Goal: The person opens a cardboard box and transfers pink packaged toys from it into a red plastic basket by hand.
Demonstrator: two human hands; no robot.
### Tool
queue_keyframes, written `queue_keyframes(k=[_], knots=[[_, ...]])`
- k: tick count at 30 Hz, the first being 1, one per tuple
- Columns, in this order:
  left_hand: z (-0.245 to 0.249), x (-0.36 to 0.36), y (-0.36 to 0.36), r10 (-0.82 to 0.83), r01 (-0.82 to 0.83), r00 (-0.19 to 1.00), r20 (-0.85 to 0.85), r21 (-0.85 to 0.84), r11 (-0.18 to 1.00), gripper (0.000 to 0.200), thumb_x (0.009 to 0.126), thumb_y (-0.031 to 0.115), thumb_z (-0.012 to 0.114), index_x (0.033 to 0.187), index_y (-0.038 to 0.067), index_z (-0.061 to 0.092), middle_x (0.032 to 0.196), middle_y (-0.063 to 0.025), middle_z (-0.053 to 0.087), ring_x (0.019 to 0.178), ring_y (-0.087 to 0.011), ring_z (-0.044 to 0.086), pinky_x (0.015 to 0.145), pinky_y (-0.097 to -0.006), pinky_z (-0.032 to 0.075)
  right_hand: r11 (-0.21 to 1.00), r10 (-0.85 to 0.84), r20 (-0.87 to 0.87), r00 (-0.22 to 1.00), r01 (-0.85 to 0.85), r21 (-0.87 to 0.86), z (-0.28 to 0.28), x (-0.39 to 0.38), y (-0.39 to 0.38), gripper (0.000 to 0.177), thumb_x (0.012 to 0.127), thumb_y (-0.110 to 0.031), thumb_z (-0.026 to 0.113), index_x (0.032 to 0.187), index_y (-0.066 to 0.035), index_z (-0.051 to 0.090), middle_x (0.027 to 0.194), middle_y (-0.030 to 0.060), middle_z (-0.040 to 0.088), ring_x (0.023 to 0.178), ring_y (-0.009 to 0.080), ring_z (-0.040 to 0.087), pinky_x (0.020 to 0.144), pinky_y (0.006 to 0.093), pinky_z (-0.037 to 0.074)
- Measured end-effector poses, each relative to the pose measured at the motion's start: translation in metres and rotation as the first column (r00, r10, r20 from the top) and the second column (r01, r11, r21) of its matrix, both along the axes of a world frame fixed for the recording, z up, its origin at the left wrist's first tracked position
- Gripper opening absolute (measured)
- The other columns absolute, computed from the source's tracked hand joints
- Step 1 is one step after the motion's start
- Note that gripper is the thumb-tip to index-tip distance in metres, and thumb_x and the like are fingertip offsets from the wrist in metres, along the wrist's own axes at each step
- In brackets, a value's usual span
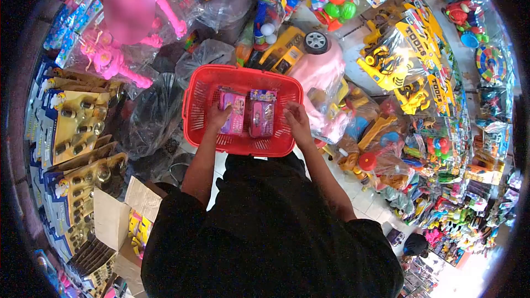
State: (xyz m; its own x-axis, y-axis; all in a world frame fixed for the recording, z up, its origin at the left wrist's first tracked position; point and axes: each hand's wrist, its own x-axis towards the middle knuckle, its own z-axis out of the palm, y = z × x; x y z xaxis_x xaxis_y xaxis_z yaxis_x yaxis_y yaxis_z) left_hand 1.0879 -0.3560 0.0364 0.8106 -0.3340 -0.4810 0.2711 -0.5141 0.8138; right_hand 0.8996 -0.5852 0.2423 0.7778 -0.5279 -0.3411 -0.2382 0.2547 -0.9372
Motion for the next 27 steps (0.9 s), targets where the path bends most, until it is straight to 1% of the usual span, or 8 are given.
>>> queue_keyframes(k=[3,6,8,12,18,21,24,27], knots=[[0.055,-0.004,-0.015,-0.153,0.149,0.988,0.007,0.184,0.972,0.068,0.076,0.041,0.075,0.12,-0.007,0.056,0.109,-0.0258,0.065,0.103,-0.0361,0.064,0.087,-0.0411,0.05,0.997,-0.042,0.007,0.999,0.043,-0.068,0.007,-0.011,-0.001,0.031,0.093,-0.014,0.062,0.121,-0.006,0.052,0.111,0.0027,0.056,0.102,0.0129,0.054,0.087,0.0286,0.047],[-0.002,-0.001,-0.023,-0.286,0.295,0.954,-0.091,0.457,0.839,0.069,0.078,0.041,0.073,0.125,-0.005,0.052,0.117,-0.0266,0.061,0.11,-0.0369,0.061,0.091,-0.0431,0.049,0.995,-0.083,0.037,0.996,0.085,-0.058,0.014,-0.018,0.001,0.029,0.093,-0.012,0.062,0.119,-0.004,0.052,0.107,0.0021,0.057,0.098,0.0118,0.054,0.086,0.0272,0.045],[-0.047,-0.004,-0.021,-0.283,0.262,0.959,0.0,0.381,0.887,0.071,0.079,0.041,0.071,0.129,-0.004,0.048,0.124,-0.027,0.057,0.114,-0.0374,0.058,0.096,-0.0447,0.046,0.994,-0.09,0.081,0.993,0.095,-0.057,0.018,-0.024,0.003,0.028,0.093,-0.013,0.062,0.119,-0.004,0.053,0.105,0.0018,0.057,0.097,0.0111,0.054,0.085,0.0261,0.045],[-0.041,-0.012,-0.028,-0.193,0.181,0.981,-0.01,0.399,0.899,0.079,0.08,0.04,0.07,0.139,-0.002,0.038,0.133,-0.0269,0.05,0.121,-0.0394,0.052,0.103,-0.0464,0.041,0.995,-0.093,0.031,0.995,0.094,-0.023,0.02,-0.04,0.005,0.028,0.094,-0.013,0.062,0.118,-0.003,0.053,0.104,0.0024,0.058,0.091,0.0098,0.056,0.081,0.0242,0.047],[0.016,-0.009,-0.022,-0.302,0.259,0.953,0.037,0.417,0.871,0.071,0.079,0.039,0.07,0.134,0.0,0.046,0.13,-0.0257,0.053,0.121,-0.0403,0.052,0.104,-0.0458,0.041,0.995,-0.018,-0.018,1.0,0.016,-0.096,0.014,-0.06,0.007,0.026,0.095,-0.017,0.059,0.117,-0.006,0.054,0.106,0.0004,0.058,0.095,0.0102,0.055,0.082,0.0279,0.048],[-0.034,0.0,-0.026,-0.207,0.158,0.975,0.079,0.409,0.899,0.059,0.082,0.037,0.068,0.129,0.003,0.053,0.128,-0.0249,0.056,0.12,-0.0409,0.053,0.102,-0.0455,0.041,0.996,0.071,0.022,0.997,-0.07,-0.062,0.014,-0.068,0.011,0.026,0.096,-0.02,0.059,0.118,-0.008,0.054,0.107,0.0,0.058,0.1,0.0113,0.055,0.085,0.0293,0.047],[-0.002,-0.001,-0.026,-0.162,0.165,0.986,0.039,-0.066,0.984,0.048,0.088,0.038,0.064,0.123,0.005,0.058,0.118,-0.0183,0.063,0.107,-0.0341,0.06,0.091,-0.0424,0.048,0.986,0.166,-0.007,0.986,-0.166,-0.003,0.021,-0.079,0.013,0.03,0.094,-0.014,0.06,0.121,-0.004,0.052,0.11,0.0044,0.06,0.1,0.0151,0.058,0.088,0.0309,0.048],[0.085,-0.018,-0.026,-0.156,0.142,0.988,-0.005,-0.394,0.908,0.041,0.093,0.041,0.06,0.116,0.007,0.063,0.105,-0.0091,0.067,0.093,-0.0226,0.065,0.077,-0.0356,0.052,0.954,0.297,0.026,0.955,-0.298,0.042,0.02,-0.089,0.016,0.033,0.094,-0.014,0.06,0.124,-0.004,0.051,0.114,0.0063,0.061,0.105,0.0176,0.059,0.09,0.0325,0.048]])
